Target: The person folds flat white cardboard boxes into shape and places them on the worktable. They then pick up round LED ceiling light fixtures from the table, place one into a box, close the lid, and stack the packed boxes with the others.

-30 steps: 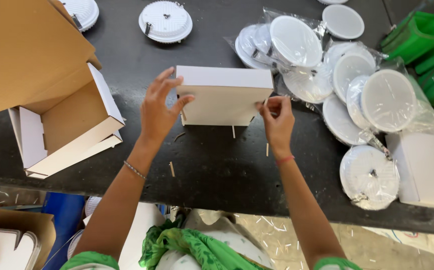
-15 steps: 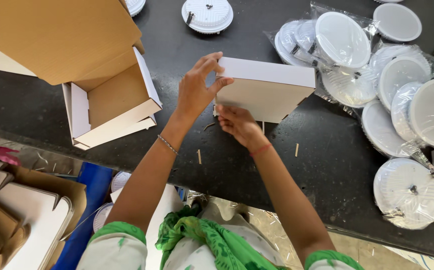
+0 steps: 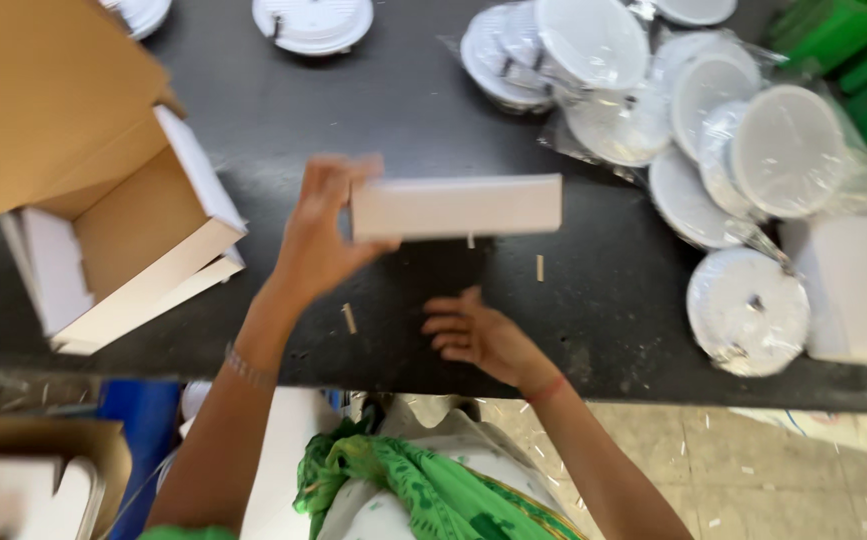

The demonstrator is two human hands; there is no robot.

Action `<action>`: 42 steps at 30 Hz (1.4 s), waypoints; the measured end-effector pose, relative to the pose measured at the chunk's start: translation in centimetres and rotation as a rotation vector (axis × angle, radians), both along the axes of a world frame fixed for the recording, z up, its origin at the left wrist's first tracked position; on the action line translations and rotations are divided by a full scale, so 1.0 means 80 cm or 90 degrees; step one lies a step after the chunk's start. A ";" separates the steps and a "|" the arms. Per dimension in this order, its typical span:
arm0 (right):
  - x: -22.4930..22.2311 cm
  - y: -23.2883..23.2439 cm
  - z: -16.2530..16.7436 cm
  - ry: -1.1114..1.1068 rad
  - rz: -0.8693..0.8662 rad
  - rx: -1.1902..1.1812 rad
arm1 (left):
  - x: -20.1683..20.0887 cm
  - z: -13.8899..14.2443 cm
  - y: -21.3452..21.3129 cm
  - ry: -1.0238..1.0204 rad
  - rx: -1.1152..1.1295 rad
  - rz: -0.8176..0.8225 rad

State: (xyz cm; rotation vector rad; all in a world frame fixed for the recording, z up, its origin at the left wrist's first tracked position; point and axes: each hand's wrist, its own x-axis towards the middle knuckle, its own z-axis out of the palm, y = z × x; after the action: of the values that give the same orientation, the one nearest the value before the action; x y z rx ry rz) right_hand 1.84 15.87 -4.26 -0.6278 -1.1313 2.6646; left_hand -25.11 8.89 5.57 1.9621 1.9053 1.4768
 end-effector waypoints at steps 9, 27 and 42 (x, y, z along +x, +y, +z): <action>0.121 -0.023 0.007 0.017 -0.533 -0.089 | 0.231 -0.117 -0.071 0.198 0.029 -0.029; 0.362 -0.001 0.077 -0.001 -0.732 0.119 | 0.342 -0.147 0.065 -0.808 -0.263 -0.125; 0.535 0.106 0.064 0.010 -0.912 0.233 | 0.455 -0.147 0.058 -0.189 -0.554 -0.623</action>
State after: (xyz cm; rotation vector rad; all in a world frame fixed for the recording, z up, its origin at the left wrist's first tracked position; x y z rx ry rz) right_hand 44.67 24.36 0.87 -0.8564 -0.6526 1.2114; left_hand 11.28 13.55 -6.18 1.6454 0.8994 0.4792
